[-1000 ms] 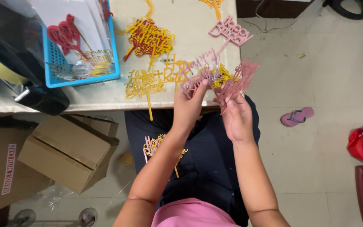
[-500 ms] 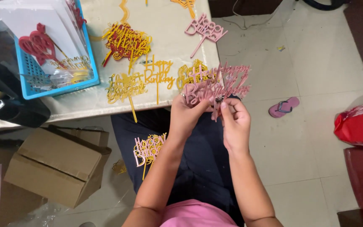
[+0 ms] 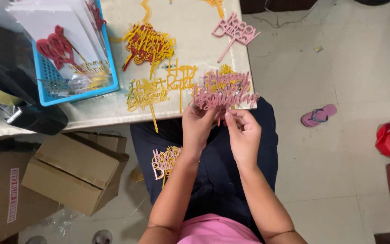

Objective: The person assembles decorative cake toppers by hand, inserting plastic sticks into pink, gold, and red cutouts and arranging them into small bundles. They handle multiple toppers, including 'Happy Birthday' and 'Hello 2025' designs, and place them on the table or hold them in bundles.

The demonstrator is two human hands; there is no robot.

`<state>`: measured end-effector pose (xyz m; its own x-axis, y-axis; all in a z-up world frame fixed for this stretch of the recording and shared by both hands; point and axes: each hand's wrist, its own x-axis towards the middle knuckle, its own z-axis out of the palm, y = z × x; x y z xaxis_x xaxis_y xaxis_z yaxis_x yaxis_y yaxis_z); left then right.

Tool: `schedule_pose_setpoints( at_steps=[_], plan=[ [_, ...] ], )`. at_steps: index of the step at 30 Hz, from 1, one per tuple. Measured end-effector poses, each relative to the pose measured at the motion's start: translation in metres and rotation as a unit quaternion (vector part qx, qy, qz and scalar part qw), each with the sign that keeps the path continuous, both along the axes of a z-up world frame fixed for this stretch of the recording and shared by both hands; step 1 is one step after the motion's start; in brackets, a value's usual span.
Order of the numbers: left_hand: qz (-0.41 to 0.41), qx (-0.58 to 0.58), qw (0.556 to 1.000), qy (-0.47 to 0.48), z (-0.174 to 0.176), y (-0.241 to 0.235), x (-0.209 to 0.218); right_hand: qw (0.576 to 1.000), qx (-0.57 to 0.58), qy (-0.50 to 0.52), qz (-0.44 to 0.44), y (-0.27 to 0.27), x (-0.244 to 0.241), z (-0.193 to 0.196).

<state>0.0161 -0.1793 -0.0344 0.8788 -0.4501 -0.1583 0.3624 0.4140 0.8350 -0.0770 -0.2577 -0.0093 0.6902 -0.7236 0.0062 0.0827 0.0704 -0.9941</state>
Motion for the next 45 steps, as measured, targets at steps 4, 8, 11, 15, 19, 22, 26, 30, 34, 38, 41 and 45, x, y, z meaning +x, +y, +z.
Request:
schedule_pose_setpoints(
  at_steps=[4,8,11,15,19,22,26,30,34,38,41,45],
  plan=[
    [-0.037,-0.060,0.997,0.045,0.016,0.005,-0.007,0.999,-0.019,0.013,-0.026,0.001,0.001,0.005],
    [-0.071,-0.059,0.996,0.011,-0.001,0.008,-0.008,0.998,-0.040,0.002,-0.038,0.006,0.003,0.004],
    [-0.059,-0.093,0.993,0.034,0.010,0.009,-0.011,0.988,-0.143,0.002,-0.065,0.014,0.005,0.012],
    [-0.034,-0.147,0.984,0.099,0.033,0.010,-0.011,0.930,-0.351,-0.002,-0.106,0.022,0.010,0.037],
    [0.001,-0.139,0.981,0.133,0.010,0.007,-0.016,0.935,-0.340,0.025,-0.099,0.027,0.010,0.048],
    [0.028,-0.154,0.981,0.113,-0.003,0.007,-0.016,0.934,-0.347,0.050,-0.068,0.030,0.009,0.054],
    [0.008,-0.124,0.986,0.115,-0.016,0.011,-0.011,0.936,-0.345,0.044,-0.061,0.030,0.009,0.048],
    [-0.004,-0.077,0.993,0.087,0.014,0.017,-0.008,0.938,-0.338,0.051,-0.066,0.029,0.009,0.038],
    [0.016,-0.119,0.988,0.093,0.008,0.024,0.001,0.944,-0.328,0.010,-0.033,0.028,0.012,0.040],
    [0.016,-0.107,0.985,0.133,0.015,0.031,0.006,0.993,-0.099,-0.057,-0.009,0.010,0.016,0.000],
    [-0.006,-0.113,0.981,0.156,0.033,0.033,0.000,0.991,0.098,-0.065,0.069,-0.005,0.016,-0.008],
    [-0.038,-0.113,0.984,0.134,0.031,0.034,-0.005,0.970,0.188,-0.053,0.143,-0.019,0.011,-0.016]
  ],
)
